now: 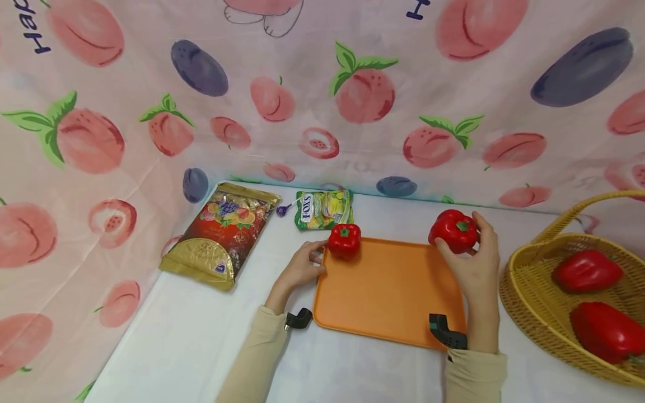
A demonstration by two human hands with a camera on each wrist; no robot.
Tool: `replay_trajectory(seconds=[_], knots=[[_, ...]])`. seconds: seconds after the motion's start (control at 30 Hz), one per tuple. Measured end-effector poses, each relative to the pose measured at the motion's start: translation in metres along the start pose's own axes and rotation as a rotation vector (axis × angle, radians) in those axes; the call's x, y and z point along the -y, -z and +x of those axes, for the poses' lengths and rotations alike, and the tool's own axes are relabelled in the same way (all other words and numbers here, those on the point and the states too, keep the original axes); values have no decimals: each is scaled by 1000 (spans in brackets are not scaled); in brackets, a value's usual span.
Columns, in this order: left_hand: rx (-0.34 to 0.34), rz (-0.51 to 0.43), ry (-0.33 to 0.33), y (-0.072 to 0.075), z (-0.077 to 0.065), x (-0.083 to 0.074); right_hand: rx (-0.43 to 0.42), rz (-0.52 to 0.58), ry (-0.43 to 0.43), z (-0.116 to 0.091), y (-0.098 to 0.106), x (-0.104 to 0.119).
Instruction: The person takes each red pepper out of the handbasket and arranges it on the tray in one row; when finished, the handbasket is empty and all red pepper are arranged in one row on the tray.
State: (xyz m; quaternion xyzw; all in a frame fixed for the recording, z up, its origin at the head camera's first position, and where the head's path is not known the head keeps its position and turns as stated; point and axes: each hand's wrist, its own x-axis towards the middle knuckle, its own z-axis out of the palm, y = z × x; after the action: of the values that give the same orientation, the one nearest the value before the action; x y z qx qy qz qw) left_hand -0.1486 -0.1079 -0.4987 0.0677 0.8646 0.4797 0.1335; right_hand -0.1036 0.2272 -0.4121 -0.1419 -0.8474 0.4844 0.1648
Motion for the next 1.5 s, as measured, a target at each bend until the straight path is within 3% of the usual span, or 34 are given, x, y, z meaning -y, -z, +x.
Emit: replay_trajectory(seconds=[0.37, 0.8, 1.0, 1.23, 1.5], knots=[[-11, 8, -7, 4, 0, -6, 181, -48, 148, -1, -22, 4], [-10, 0, -15, 6, -1, -4, 251, -27, 176, -3, -41, 7], [-7, -1, -27, 5, 1, -1, 270, 6, 141, -4, -48, 6], [-9, -1, -24, 3, -1, 3, 342, -30, 110, -7, -62, 4], [-4, 6, -15, 1, 0, 1, 349, -50, 171, -10, -79, -2]])
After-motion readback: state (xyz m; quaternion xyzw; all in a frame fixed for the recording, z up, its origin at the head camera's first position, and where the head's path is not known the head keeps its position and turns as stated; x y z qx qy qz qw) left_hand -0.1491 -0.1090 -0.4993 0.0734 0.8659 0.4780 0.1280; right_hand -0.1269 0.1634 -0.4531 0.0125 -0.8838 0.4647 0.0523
